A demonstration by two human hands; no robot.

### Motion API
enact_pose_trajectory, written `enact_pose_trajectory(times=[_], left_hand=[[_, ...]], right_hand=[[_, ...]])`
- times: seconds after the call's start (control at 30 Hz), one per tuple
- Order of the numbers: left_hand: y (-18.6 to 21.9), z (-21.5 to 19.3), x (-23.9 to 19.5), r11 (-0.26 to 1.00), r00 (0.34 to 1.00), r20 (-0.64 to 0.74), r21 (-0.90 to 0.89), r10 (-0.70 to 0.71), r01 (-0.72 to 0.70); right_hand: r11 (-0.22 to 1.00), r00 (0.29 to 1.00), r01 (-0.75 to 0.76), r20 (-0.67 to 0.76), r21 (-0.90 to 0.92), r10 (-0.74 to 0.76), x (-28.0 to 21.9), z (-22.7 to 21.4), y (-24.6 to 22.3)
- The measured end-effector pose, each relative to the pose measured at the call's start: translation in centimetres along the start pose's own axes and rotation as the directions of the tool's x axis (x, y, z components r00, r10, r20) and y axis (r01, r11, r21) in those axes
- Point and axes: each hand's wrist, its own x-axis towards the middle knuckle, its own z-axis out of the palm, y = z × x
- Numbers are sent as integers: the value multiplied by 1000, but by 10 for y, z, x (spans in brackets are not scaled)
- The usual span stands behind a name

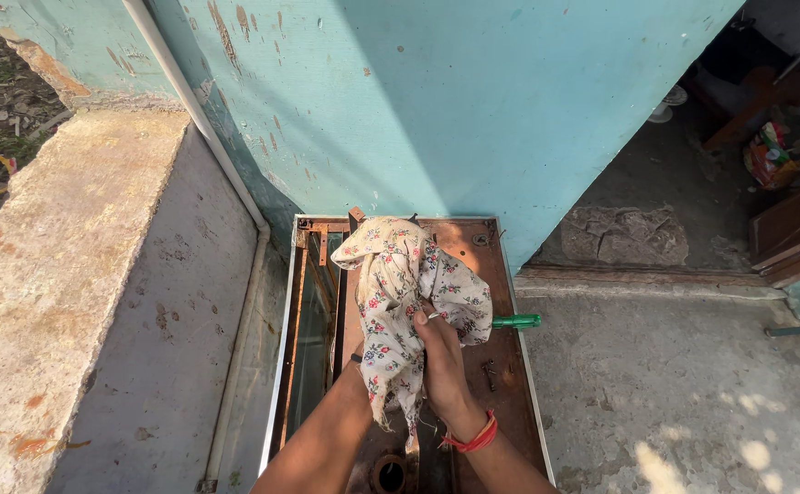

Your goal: The person uses a screwdriver to pry and remove a circular metal component from a larger assembly on a workbench. They then wipe the removed component with a cloth to clean off grime and oil.

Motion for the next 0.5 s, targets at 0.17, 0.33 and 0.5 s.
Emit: enact_pose_trajectory(times=[0.17, 0.33, 0.5], left_hand=[[47, 76, -23, 998, 998, 2, 15, 59, -59], [86, 135, -64, 986, 990, 51, 96, 130, -135], [64, 162, -90, 800, 992, 90, 587, 86, -122]], right_hand=[[996, 995, 30, 92, 85, -38, -1, -7, -13], [532, 957, -287, 259, 797, 129, 13, -28, -36], [615, 925, -340, 134, 711, 356, 26, -32, -42]])
